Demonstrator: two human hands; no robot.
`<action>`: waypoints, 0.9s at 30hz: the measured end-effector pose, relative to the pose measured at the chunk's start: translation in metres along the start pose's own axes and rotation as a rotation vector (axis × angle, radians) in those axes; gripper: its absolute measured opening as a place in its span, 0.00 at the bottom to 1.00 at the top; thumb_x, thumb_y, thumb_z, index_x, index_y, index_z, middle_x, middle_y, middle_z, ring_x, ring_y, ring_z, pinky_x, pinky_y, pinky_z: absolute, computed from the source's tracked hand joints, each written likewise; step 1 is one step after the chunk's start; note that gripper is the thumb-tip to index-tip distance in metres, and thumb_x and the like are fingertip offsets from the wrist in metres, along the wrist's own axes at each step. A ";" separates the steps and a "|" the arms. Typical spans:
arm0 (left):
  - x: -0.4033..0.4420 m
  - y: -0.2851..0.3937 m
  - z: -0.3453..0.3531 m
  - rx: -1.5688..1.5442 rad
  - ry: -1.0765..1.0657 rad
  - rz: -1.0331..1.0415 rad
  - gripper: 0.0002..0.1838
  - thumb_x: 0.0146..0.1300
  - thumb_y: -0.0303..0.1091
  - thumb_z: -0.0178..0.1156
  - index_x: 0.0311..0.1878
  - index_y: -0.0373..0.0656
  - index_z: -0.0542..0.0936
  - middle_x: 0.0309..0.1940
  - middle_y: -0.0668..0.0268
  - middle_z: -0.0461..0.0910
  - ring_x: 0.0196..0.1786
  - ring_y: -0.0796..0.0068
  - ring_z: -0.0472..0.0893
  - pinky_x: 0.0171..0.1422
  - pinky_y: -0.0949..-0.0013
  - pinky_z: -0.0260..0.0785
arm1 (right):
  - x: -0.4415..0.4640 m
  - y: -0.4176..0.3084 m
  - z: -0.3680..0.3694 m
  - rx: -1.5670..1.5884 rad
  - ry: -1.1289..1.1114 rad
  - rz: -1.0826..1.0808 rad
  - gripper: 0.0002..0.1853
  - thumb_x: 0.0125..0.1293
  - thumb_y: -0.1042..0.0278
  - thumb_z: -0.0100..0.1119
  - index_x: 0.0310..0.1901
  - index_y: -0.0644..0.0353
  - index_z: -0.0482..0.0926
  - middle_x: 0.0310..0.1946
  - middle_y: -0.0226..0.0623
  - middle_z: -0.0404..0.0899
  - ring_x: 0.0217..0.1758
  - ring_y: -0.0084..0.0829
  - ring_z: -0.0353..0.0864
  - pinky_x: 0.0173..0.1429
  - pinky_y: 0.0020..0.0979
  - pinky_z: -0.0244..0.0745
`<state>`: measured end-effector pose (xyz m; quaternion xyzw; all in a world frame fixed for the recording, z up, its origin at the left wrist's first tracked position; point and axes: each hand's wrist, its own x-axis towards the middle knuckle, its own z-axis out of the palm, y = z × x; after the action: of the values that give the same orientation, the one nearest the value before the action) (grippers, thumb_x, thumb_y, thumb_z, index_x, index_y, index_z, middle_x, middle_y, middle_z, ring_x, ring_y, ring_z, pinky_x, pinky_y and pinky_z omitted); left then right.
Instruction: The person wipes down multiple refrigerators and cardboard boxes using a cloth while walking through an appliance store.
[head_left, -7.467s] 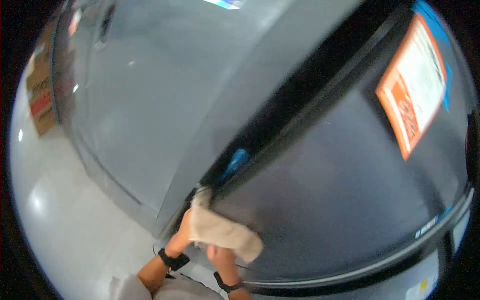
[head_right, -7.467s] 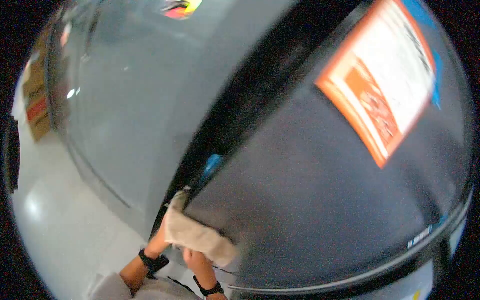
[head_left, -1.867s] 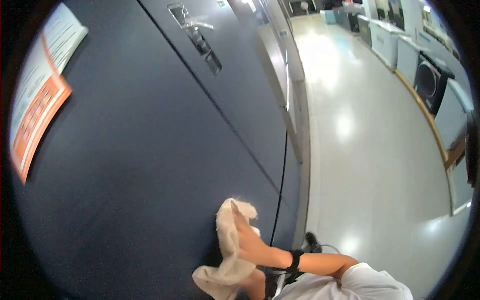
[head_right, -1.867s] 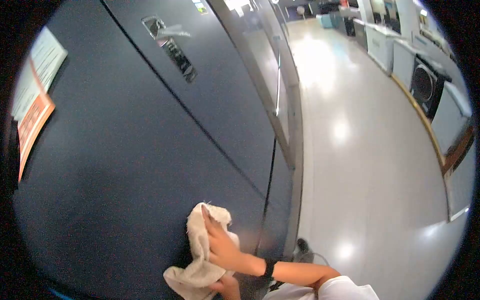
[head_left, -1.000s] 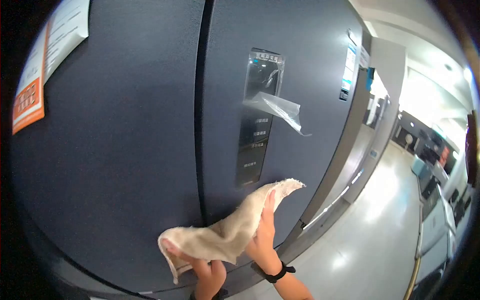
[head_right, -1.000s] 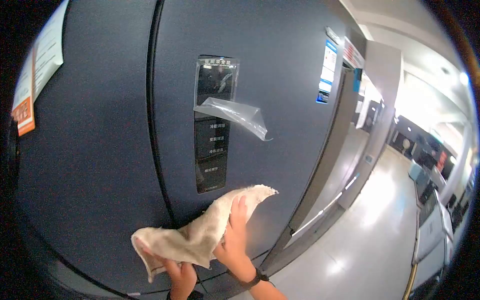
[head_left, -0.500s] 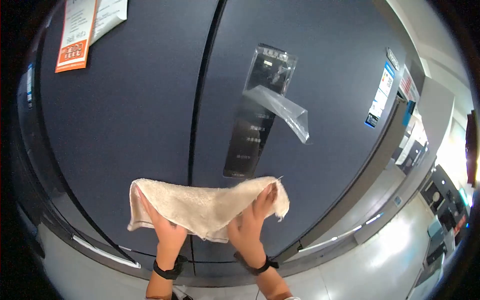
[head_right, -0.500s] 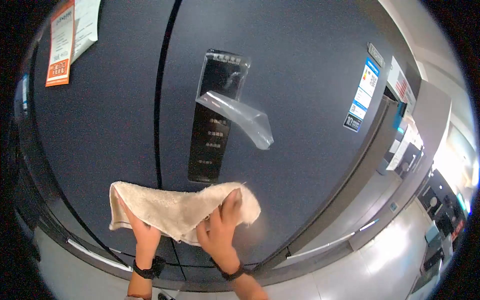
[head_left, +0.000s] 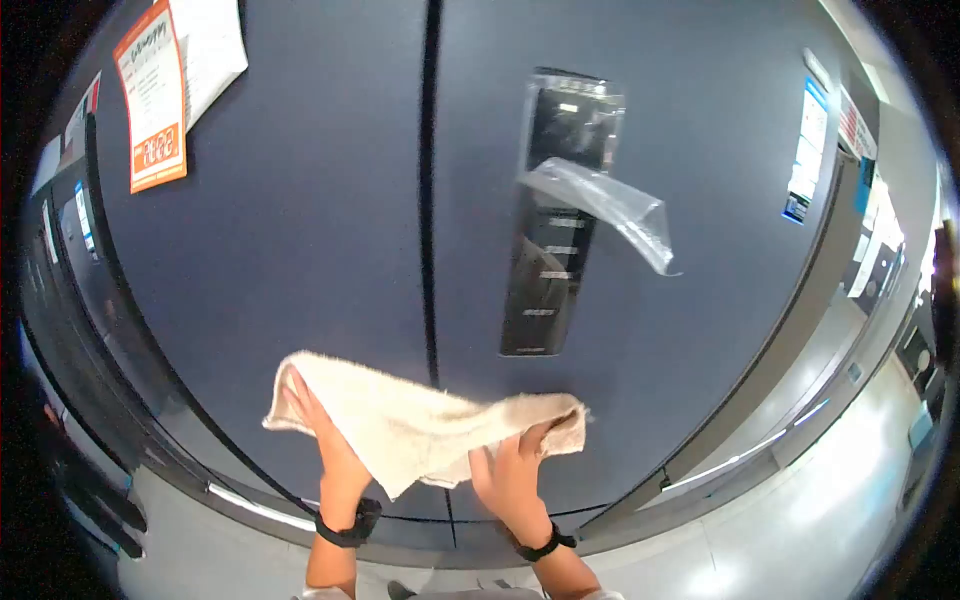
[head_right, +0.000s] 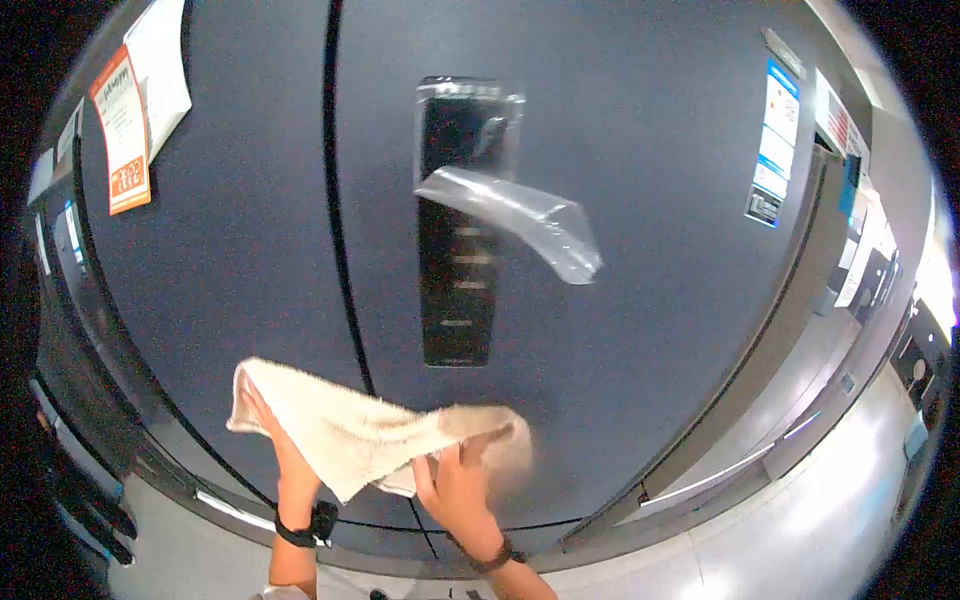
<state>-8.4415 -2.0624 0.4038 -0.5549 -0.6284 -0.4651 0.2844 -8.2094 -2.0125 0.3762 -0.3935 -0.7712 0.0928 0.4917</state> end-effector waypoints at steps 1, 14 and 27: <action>0.012 -0.002 -0.010 -0.025 0.010 0.023 0.65 0.56 0.66 0.65 0.80 0.33 0.40 0.80 0.35 0.35 0.82 0.36 0.32 0.81 0.33 0.24 | 0.003 -0.008 0.003 -0.122 0.034 -0.060 0.29 0.58 0.60 0.68 0.52 0.76 0.73 0.65 0.79 0.55 0.60 0.81 0.62 0.63 0.68 0.61; -0.073 -0.119 0.004 -0.108 0.132 -0.340 0.57 0.64 0.61 0.61 0.80 0.34 0.43 0.80 0.37 0.39 0.83 0.39 0.38 0.83 0.38 0.30 | -0.051 -0.040 0.096 -0.096 -0.192 -0.073 0.33 0.60 0.56 0.68 0.65 0.62 0.71 0.62 0.68 0.67 0.59 0.71 0.67 0.61 0.70 0.62; -0.086 -0.236 -0.018 -0.235 0.316 -0.480 0.46 0.73 0.50 0.56 0.80 0.34 0.43 0.80 0.47 0.46 0.81 0.51 0.50 0.83 0.50 0.39 | -0.056 -0.129 0.183 -0.120 -0.158 -0.281 0.17 0.59 0.59 0.69 0.48 0.56 0.83 0.46 0.49 0.83 0.49 0.55 0.80 0.52 0.58 0.68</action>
<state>-8.6526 -2.1045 0.2722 -0.3405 -0.6312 -0.6692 0.1945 -8.4163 -2.0940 0.3153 -0.3018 -0.8591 0.0077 0.4134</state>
